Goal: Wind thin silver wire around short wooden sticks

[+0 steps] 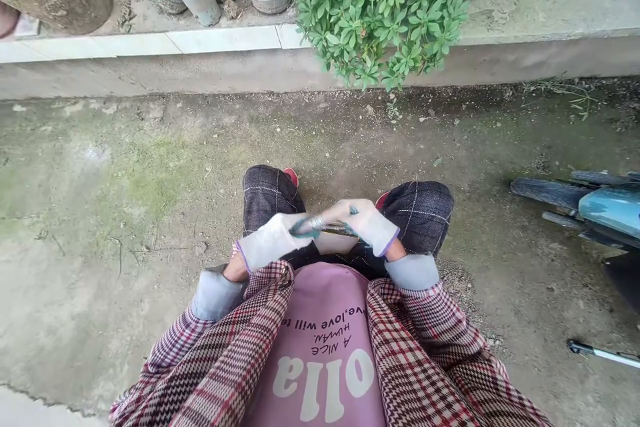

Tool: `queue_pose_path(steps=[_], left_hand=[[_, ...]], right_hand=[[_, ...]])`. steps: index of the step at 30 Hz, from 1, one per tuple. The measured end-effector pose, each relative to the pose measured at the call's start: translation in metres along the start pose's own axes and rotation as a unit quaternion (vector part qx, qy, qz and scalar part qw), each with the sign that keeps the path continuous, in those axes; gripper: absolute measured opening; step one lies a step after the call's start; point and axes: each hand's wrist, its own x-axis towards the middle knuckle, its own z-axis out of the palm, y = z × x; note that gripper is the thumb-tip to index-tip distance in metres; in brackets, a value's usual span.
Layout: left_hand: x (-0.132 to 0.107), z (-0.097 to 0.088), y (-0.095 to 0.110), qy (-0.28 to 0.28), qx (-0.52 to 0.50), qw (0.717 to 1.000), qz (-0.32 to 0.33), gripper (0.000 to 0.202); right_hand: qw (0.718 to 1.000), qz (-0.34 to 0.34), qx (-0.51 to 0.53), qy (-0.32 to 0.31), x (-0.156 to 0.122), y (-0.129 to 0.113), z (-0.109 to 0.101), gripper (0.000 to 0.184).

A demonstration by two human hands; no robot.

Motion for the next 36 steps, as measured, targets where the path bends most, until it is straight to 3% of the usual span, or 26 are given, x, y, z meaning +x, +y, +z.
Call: queue_pose_path(steps=[2,5,7,10,14,18,23,26,29,36], left_hand=[[0.006,-0.009,-0.005,0.045,0.020,0.998,-0.028,0.013],[0.021,-0.010,-0.011,0.044,0.159,0.982,-0.088,0.017],[0.027,-0.001,-0.012,0.011,0.231,0.967,-0.107,0.022],[0.024,0.015,-0.008,-0.042,0.241,0.966,-0.084,0.022],[0.009,0.018,-0.002,-0.099,0.171,0.980,-0.001,0.022],[0.004,0.007,-0.007,-0.031,-0.002,0.999,0.019,0.021],[0.024,0.009,-0.024,0.067,-0.106,0.992,-0.028,0.020],[0.031,0.014,-0.027,0.085,-0.106,0.990,-0.046,0.017],[0.029,0.013,-0.020,0.075,-0.140,0.985,-0.071,0.016],[0.021,-0.009,-0.005,0.058,-0.314,0.933,-0.169,0.023]], right_hand=[[1.000,-0.009,-0.003,-0.025,-0.012,-0.001,0.015,0.022],[0.997,-0.040,-0.012,-0.065,-0.030,-0.017,0.023,0.022],[0.997,-0.052,-0.016,-0.060,-0.032,-0.031,0.014,0.022],[0.998,-0.048,-0.028,-0.020,-0.021,-0.040,-0.011,0.020],[0.999,-0.006,0.012,0.039,0.002,-0.022,-0.031,0.021],[0.998,-0.006,0.052,0.022,0.002,-0.003,-0.011,0.021],[0.999,-0.025,-0.003,0.020,-0.019,-0.017,0.019,0.025],[0.996,-0.052,-0.071,-0.011,-0.026,-0.032,0.016,0.026],[0.995,-0.058,-0.073,-0.047,-0.026,-0.040,0.009,0.026],[0.996,0.021,0.044,0.070,-0.020,-0.022,0.015,0.041]])
